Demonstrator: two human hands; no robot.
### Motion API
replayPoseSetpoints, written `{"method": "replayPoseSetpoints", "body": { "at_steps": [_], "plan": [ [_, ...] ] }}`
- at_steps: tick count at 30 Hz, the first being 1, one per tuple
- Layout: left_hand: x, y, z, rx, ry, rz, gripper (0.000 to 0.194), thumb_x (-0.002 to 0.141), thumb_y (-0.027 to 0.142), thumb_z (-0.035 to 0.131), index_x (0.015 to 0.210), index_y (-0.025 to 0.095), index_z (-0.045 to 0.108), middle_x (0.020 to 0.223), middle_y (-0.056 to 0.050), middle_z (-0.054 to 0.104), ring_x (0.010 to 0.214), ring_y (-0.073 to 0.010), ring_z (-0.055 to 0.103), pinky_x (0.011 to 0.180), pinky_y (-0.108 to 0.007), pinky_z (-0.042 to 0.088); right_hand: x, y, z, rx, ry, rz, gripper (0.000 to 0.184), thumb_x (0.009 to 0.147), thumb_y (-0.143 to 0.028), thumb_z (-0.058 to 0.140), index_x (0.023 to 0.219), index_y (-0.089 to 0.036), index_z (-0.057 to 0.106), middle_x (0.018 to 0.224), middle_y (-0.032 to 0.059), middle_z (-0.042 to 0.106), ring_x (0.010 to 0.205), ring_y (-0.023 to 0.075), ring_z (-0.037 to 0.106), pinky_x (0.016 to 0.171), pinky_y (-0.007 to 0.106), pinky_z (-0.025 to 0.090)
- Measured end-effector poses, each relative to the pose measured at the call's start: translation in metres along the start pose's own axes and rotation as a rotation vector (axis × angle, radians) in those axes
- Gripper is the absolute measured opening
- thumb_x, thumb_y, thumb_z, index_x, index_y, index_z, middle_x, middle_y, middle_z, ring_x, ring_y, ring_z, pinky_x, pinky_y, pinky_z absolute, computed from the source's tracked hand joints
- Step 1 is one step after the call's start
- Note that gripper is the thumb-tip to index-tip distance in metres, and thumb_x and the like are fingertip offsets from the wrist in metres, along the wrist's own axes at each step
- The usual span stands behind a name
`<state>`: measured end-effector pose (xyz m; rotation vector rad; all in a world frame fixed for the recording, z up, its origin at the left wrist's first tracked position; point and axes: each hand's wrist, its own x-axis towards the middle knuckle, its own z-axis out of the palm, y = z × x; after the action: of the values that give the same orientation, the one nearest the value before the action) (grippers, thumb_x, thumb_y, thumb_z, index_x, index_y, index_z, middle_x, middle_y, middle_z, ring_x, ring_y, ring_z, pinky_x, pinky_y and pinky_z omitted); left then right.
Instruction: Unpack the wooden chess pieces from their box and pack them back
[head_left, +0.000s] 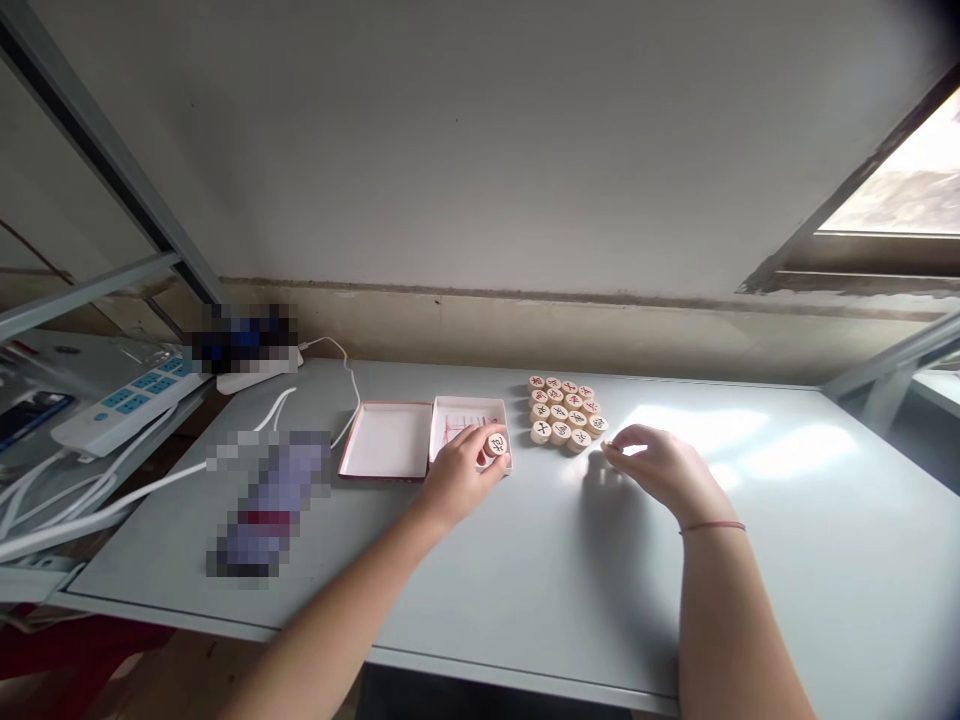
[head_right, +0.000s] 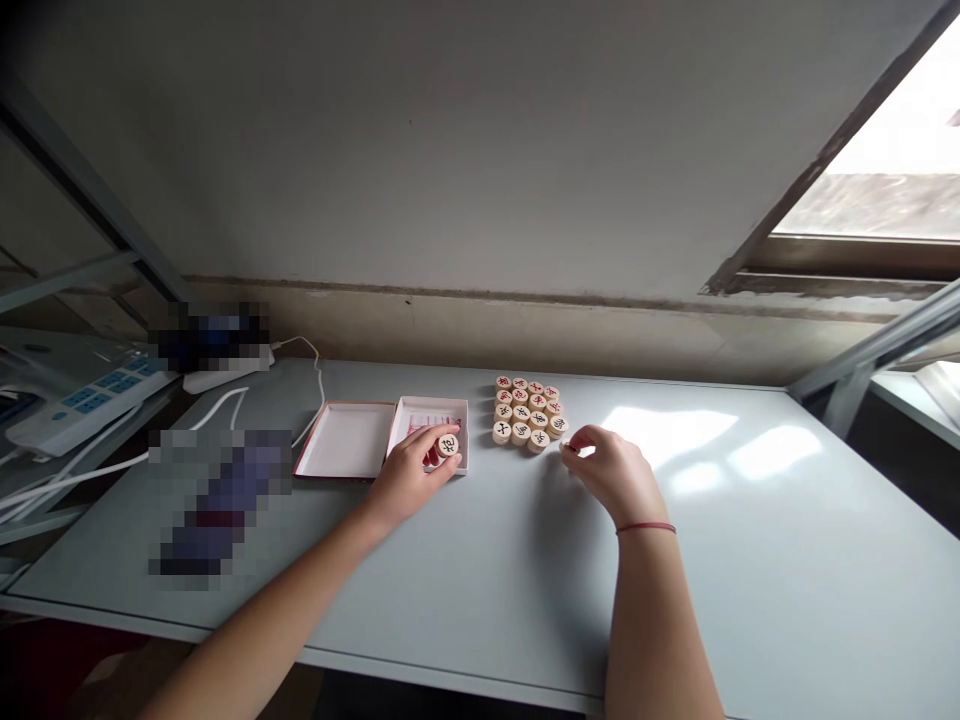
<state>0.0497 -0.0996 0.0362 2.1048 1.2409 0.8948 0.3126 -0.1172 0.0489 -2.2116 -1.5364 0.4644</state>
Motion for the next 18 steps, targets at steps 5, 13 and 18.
{"method": "replayPoseSetpoints", "body": {
  "at_steps": [5, 13, 18],
  "plan": [
    [0.0, -0.001, 0.001, 0.005, -0.006, 0.011, 0.03, 0.084, 0.022, 0.056, 0.113, 0.023, 0.06, 0.095, -0.002, 0.065, 0.081, -0.0155, 0.062, 0.076, -0.027, 0.051, 0.003, 0.0, 0.006, -0.094, -0.054, -0.024, 0.02, 0.07, -0.043, 0.058, 0.068, -0.023, 0.064, 0.065, 0.0033, 0.062, 0.063, 0.0206, 0.058, 0.06, 0.031, 0.044],
    [-0.001, -0.003, 0.007, 0.067, -0.025, 0.09, 0.04, 0.087, 0.03, 0.056, 0.126, 0.022, 0.054, 0.088, -0.003, 0.063, 0.08, -0.0167, 0.062, 0.076, -0.029, 0.052, -0.018, -0.045, 0.019, 0.089, 0.01, -0.34, 0.022, 0.083, -0.042, 0.05, 0.083, -0.021, 0.058, 0.087, 0.0048, 0.065, 0.065, 0.0157, 0.059, 0.061, 0.029, 0.046],
    [-0.002, -0.005, 0.011, 0.161, -0.039, 0.157, 0.044, 0.088, 0.024, 0.051, 0.132, 0.022, 0.048, 0.097, -0.007, 0.063, 0.085, -0.0194, 0.063, 0.076, -0.032, 0.053, -0.043, -0.087, 0.036, 0.259, -0.148, -0.604, 0.025, 0.087, -0.045, 0.048, 0.093, -0.022, 0.058, 0.078, 0.0032, 0.065, 0.061, 0.0145, 0.057, 0.059, 0.028, 0.048]
  ]
}}
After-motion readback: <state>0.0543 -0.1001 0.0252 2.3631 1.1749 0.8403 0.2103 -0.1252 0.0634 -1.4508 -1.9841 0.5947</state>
